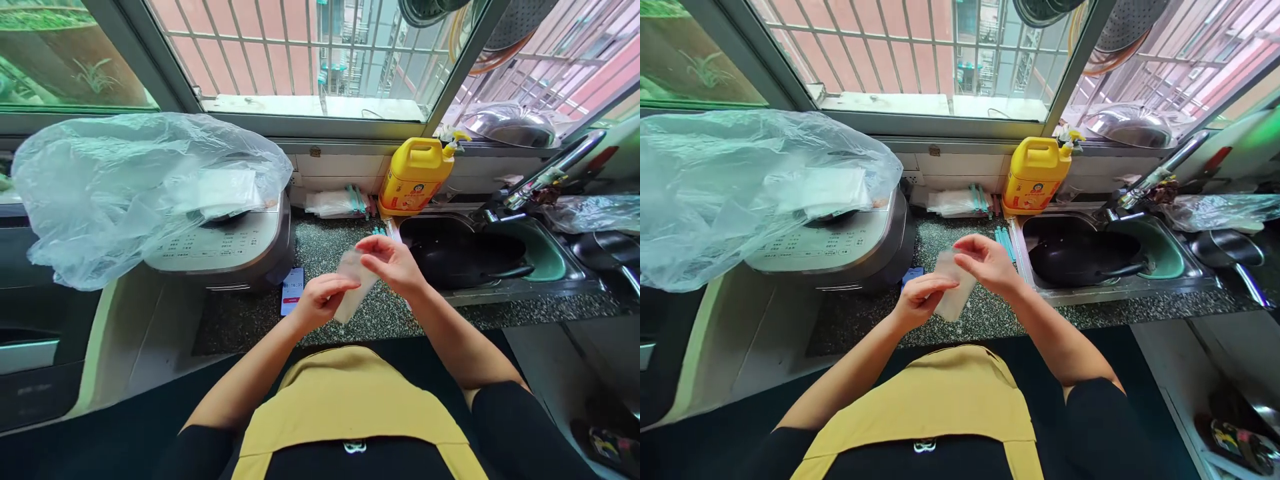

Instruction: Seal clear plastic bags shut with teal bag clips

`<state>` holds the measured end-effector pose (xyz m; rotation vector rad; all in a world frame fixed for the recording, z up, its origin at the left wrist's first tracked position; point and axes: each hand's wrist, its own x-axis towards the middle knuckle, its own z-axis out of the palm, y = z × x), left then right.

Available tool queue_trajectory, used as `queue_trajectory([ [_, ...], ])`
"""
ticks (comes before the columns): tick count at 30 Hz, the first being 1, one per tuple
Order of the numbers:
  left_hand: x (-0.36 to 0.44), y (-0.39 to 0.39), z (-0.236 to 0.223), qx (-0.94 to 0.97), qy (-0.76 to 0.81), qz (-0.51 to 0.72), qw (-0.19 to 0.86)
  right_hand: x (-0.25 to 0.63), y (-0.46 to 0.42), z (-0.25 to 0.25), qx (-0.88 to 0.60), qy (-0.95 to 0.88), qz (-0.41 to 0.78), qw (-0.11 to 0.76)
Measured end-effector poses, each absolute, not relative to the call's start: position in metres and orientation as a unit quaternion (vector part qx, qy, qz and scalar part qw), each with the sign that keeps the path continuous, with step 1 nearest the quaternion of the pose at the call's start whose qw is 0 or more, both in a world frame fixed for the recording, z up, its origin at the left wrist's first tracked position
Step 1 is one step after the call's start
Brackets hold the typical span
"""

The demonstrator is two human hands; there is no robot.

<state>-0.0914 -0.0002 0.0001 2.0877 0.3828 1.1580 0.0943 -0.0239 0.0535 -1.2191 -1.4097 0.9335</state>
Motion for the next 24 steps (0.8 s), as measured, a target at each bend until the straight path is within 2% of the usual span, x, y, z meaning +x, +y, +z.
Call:
queue_trajectory([
  [3, -0.083, -0.008, 0.002, 0.776, 0.2, 0.483, 0.352, 0.109, -0.031, 0.033, -0.483, -0.576, 0.38, 0.54],
  [7, -0.073, -0.016, -0.002, 0.758, 0.222, 0.507, 0.344, 0.111, -0.055, -0.016, -0.468, -0.6, 0.457, 0.459],
  [11, -0.064, -0.021, -0.009, 0.748, 0.241, 0.512, 0.345, 0.106, -0.076, -0.048, -0.51, -0.578, 0.459, 0.442],
  [20, -0.053, -0.023, -0.028, 0.748, 0.277, 0.502, 0.335, 0.123, -0.084, -0.071, -0.525, -0.591, 0.489, 0.368],
  [24, -0.047, -0.026, -0.039, 0.786, 0.253, 0.469, 0.312, 0.14, -0.07, -0.066, -0.507, -0.544, 0.543, 0.389],
])
